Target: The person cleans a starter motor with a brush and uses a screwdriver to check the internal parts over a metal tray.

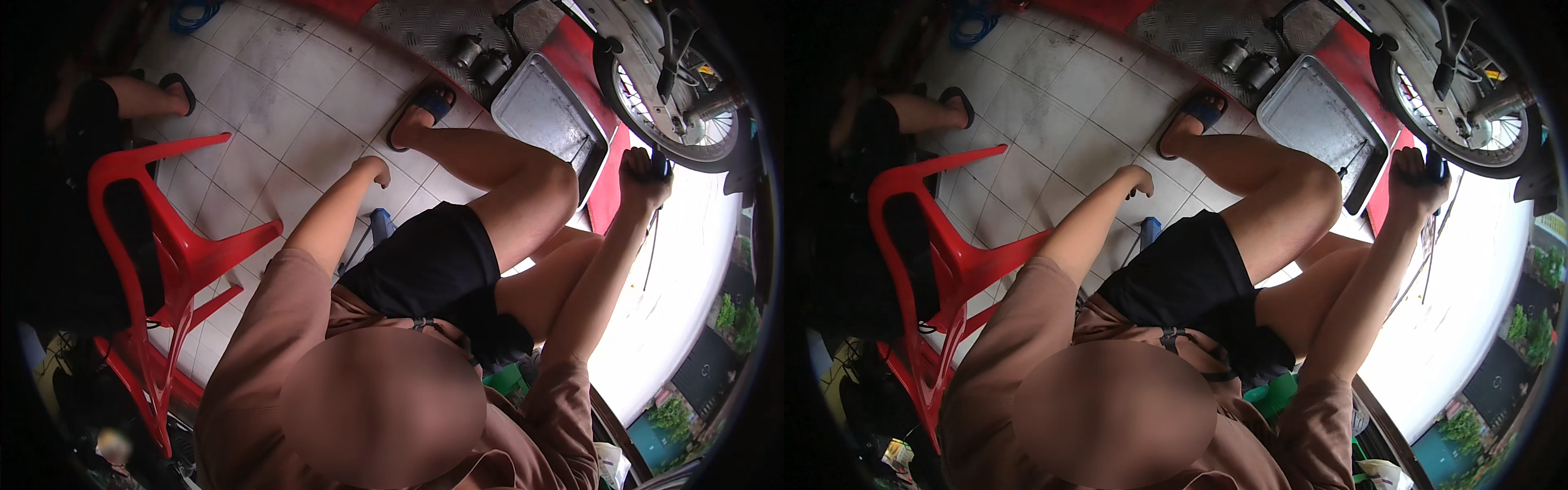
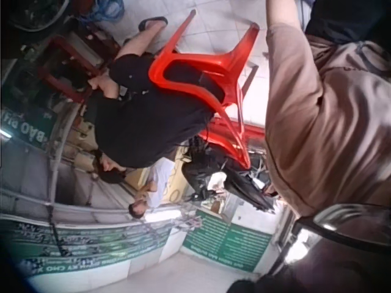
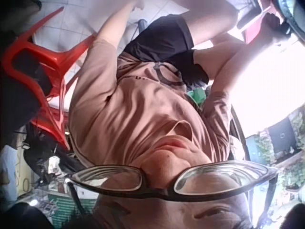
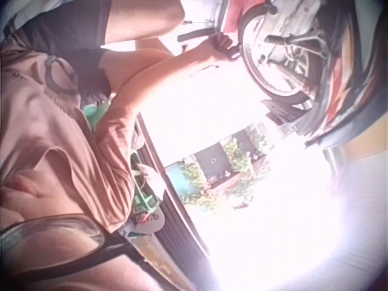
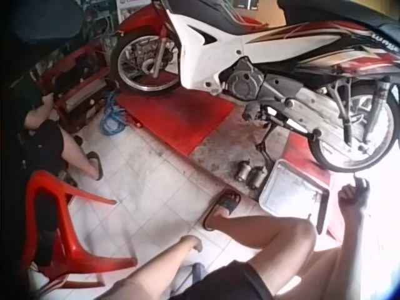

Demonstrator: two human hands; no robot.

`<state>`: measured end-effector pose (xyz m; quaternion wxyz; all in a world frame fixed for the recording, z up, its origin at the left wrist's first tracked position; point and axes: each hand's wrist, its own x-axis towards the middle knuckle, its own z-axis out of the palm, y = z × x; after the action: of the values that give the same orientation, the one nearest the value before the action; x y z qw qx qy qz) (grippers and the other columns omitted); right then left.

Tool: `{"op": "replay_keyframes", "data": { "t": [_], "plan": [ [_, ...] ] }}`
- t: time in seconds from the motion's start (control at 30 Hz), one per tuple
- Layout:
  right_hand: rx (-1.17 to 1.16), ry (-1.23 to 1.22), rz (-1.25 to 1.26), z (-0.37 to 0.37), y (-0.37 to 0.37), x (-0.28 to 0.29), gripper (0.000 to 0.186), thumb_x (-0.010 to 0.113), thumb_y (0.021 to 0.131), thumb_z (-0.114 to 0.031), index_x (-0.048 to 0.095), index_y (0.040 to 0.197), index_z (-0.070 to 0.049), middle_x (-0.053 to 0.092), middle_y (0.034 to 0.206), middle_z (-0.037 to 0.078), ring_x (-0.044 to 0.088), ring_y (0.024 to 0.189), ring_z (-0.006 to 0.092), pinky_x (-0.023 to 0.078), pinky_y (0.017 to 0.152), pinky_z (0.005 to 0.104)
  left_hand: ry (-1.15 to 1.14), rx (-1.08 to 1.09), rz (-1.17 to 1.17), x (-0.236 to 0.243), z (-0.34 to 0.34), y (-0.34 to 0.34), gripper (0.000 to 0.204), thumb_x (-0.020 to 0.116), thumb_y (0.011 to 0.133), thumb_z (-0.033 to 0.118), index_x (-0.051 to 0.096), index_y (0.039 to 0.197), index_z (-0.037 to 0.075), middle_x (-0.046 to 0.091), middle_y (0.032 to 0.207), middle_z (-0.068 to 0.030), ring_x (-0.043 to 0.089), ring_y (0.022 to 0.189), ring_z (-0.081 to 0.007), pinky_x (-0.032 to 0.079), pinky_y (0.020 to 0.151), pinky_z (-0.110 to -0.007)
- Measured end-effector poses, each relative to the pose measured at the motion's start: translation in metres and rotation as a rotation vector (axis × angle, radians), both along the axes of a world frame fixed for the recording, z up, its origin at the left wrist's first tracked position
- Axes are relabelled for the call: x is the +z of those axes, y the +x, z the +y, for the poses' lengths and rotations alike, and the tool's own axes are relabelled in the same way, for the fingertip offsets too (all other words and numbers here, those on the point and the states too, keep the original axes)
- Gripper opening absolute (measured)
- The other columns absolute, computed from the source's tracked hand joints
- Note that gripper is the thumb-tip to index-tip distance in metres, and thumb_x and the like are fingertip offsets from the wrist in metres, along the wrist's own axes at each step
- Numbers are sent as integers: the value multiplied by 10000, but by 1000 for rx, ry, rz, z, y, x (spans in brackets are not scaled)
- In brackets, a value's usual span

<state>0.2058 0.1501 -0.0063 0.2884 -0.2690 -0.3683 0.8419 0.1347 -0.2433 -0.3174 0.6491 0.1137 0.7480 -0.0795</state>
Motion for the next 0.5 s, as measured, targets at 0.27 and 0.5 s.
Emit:
{"op": "replay_keyframes", "data": {
  "t": [0.27, 0.5],
  "plan": [
    [122, -336, 178, 2, -29, 11, 147, 437, 790, -149, 400, 689, -50, 261, 588, 13, 245, 518, 138, 210, 513, 295, -240, -15, -132, -35, 40, -29, 409, 502, 876, 317, 581, 1229, 125, 581, 1250, -125, 563, 1127, -279, 466, 882, -480],
    [151, -657, 319, -20, -49, 20, 140, 450, 765, -142, 365, 700, -52, 291, 613, 16, 261, 502, 122, 232, 518, 281, -363, 163, 189, 6, 79, -41, 459, 305, 977, 391, 489, 1328, 160, 480, 1376, -175, 457, 1280, -332, 431, 890, -625]
  ]
}}
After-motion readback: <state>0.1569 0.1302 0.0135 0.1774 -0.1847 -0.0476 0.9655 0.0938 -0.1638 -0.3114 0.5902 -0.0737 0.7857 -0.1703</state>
